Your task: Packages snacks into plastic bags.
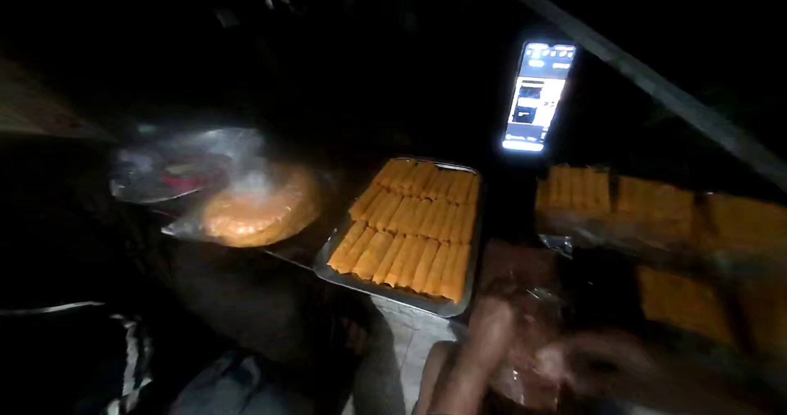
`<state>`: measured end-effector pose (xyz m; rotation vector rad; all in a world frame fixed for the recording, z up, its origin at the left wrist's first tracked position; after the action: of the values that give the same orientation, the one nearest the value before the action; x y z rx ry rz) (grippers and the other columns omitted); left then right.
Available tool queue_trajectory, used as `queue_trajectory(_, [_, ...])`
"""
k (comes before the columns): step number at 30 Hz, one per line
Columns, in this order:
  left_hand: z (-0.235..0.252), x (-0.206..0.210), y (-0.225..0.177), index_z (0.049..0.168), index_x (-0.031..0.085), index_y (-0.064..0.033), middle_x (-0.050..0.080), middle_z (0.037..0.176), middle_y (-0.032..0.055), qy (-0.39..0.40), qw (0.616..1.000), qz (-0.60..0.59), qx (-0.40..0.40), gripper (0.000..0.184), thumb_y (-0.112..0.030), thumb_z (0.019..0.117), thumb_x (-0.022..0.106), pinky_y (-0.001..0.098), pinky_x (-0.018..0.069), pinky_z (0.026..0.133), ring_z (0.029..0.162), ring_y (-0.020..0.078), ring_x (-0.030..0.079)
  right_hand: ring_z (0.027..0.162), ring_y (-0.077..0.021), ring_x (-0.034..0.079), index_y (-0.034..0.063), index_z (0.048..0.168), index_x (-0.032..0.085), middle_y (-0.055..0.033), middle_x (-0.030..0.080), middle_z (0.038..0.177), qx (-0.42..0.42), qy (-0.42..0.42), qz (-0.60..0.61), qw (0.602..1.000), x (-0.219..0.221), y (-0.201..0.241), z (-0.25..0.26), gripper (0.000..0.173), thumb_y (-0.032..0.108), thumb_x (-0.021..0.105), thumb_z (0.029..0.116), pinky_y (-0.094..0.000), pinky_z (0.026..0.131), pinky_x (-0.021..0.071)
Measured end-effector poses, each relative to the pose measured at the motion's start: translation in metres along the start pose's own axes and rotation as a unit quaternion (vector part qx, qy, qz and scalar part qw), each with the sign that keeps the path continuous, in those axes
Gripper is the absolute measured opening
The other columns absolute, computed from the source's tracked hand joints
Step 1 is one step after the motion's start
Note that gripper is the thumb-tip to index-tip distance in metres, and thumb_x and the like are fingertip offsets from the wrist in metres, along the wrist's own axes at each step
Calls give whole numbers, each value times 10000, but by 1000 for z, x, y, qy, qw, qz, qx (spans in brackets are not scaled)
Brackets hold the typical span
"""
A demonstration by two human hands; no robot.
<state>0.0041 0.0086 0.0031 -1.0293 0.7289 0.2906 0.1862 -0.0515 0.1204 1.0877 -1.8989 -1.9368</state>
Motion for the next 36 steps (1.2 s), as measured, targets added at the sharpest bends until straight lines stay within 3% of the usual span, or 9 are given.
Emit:
queue_trajectory(3, [-3, -5, -6, 1056, 769, -44, 745, 1094, 133, -14, 999, -40, -22, 176, -45, 896, 696, 483, 578, 912, 1019, 291, 717, 1054, -112, 699, 36, 1232, 696, -83, 728, 1174, -120, -48, -188, 974, -26, 23, 85, 295, 196, 584, 1011, -300, 951, 573])
queue_trajectory(6, [3, -1, 0, 1109, 780, -76, 727, 1216, 118, -8, 1000, -3, 20, 233, -21, 903, 685, 459, 552, 1003, 1143, 283, 691, 1116, -268, 670, 39, 1350, 634, -163, 659, 1319, -89, -69, -308, 945, -39, 50, 179, 347, 65, 552, 1014, -430, 972, 540])
queue_trajectory(8, [2, -1, 1, 1121, 770, -65, 704, 1265, 131, 31, 1000, 4, -1, 229, -43, 905, 696, 474, 531, 1030, 1190, 295, 666, 1283, -354, 581, 53, 1382, 611, -185, 615, 1383, -62, -66, -368, 925, -43, 55, 238, 432, -28, 602, 958, -521, 1081, 467])
queue_trajectory(13, [5, -14, -12, 1220, 710, -4, 664, 1323, 172, 123, 988, 7, -94, 337, -162, 922, 708, 484, 473, 1087, 1250, 321, 620, 1415, -430, 429, 48, 1489, 482, -213, 496, 1499, -11, -20, -492, 870, -54, 57, 334, 737, -81, 744, 812, -610, 1105, 411])
queue_trajectory(17, [6, -42, -32, 1295, 666, 29, 646, 1349, 201, 132, 982, -73, -118, 374, -116, 951, 666, 460, 408, 1153, 1301, 315, 588, 1433, -442, 403, 59, 1536, 415, -228, 432, 1549, 30, 4, -517, 855, -59, 55, 362, 807, -15, 779, 819, -655, 1113, 361])
queue_trajectory(22, [-9, -29, -13, 1106, 735, 52, 727, 1097, 236, 78, 989, -109, -56, 243, -76, 907, 682, 539, 519, 993, 1083, 390, 686, 1415, -437, 431, 60, 1542, 405, -223, 436, 1548, 38, 28, -527, 849, -59, 52, 371, 795, -14, 760, 834, -640, 1127, 363])
queue_trajectory(28, [-22, -11, -7, 1140, 707, 84, 703, 1163, 257, 61, 982, -119, -131, 249, -62, 946, 651, 491, 517, 1025, 1144, 374, 667, 1346, -413, 479, 130, 1358, 628, -163, 584, 1396, -35, 69, -575, 815, -71, 47, 382, 617, 29, 815, 778, -643, 1070, 394])
queue_trajectory(33, [-21, -18, -14, 1139, 725, 66, 714, 1161, 249, 104, 990, -41, -89, 242, -47, 932, 671, 514, 500, 1036, 1137, 399, 669, 1375, -410, 460, 86, 1388, 596, -166, 554, 1447, -30, 102, -593, 798, -70, 52, 380, 611, -19, 772, 812, -631, 1103, 356])
queue_trajectory(36, [0, -40, -29, 1262, 670, 39, 669, 1278, 235, 254, 957, -12, -139, 294, -84, 1023, 554, 504, 455, 1080, 1231, 379, 620, 1333, -416, 502, 57, 1372, 587, -194, 585, 1385, -46, 67, -573, 815, -72, 57, 387, 580, -27, 755, 823, -631, 1096, 379])
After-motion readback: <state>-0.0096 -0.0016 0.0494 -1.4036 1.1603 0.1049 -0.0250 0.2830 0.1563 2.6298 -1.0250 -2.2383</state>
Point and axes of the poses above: each hand's wrist, its own z-axis towards the middle knuckle, its own x-axis out of the palm, y = z × x, the point moved 1 cm from there along z, towards the middle knuckle
